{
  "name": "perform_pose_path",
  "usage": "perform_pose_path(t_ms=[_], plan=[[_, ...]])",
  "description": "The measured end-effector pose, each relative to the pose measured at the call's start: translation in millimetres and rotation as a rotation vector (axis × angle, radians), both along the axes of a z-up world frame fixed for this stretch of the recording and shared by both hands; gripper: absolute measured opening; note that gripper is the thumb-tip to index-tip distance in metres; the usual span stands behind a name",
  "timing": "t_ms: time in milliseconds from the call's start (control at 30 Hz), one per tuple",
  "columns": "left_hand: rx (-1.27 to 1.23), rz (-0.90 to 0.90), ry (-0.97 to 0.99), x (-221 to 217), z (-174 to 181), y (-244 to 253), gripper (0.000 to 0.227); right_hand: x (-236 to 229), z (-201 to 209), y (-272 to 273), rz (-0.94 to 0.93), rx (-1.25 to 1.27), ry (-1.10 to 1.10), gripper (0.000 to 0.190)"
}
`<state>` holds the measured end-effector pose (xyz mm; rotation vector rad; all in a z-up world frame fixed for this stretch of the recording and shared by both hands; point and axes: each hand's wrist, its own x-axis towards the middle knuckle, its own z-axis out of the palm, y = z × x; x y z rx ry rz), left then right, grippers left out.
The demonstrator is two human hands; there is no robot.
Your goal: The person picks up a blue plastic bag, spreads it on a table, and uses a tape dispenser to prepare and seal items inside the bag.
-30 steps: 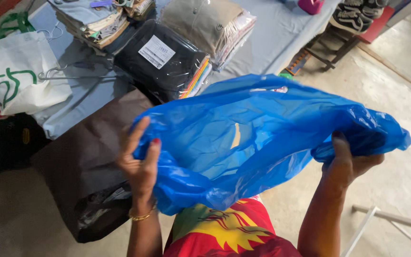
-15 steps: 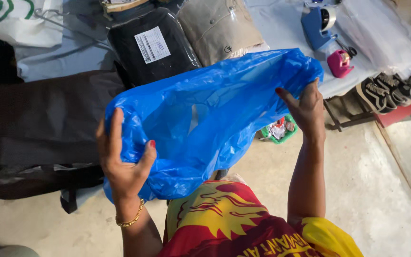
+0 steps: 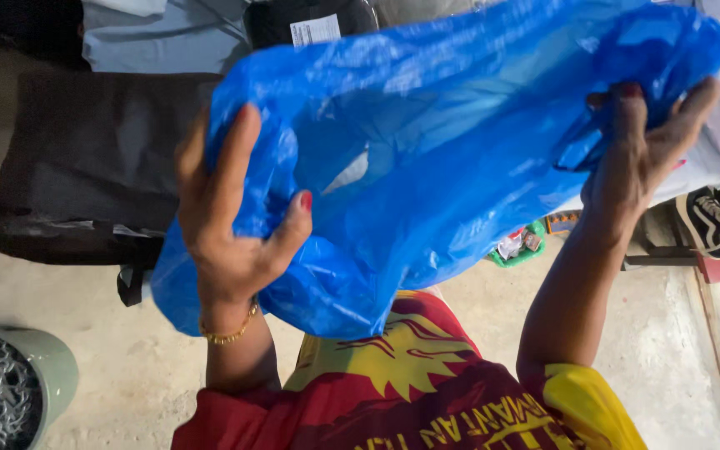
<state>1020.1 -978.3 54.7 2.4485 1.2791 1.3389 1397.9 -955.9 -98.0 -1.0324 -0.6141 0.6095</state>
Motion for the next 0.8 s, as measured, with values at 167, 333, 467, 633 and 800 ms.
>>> perform_pose_path(t_ms=[167, 333, 467, 633, 800], plan=[[-0.051, -0.075, 0.097, 28, 14, 8, 0.071, -49, -55, 28, 0.067, -0.175, -0.881, 0.123], [-0.583, -0.576, 0.249, 88, -26, -40, 0.064, -81, -89, 37, 0.340, -0.159, -0.695, 0.113], [-0.509, -1.029, 0.280, 155, -56, -78, 0.067, -58, -99, 30, 0.539, -0.184, -0.384, 0.106], [-0.587, -1.400, 0.307, 206, -97, -60, 0.071, -10, -107, 47, 0.671, -0.138, -0.115, 0.097], [-0.687, -1.161, -0.003, 220, -142, -54, 0.054, 34, -104, 66, 0.740, -0.086, -0.029, 0.090]])
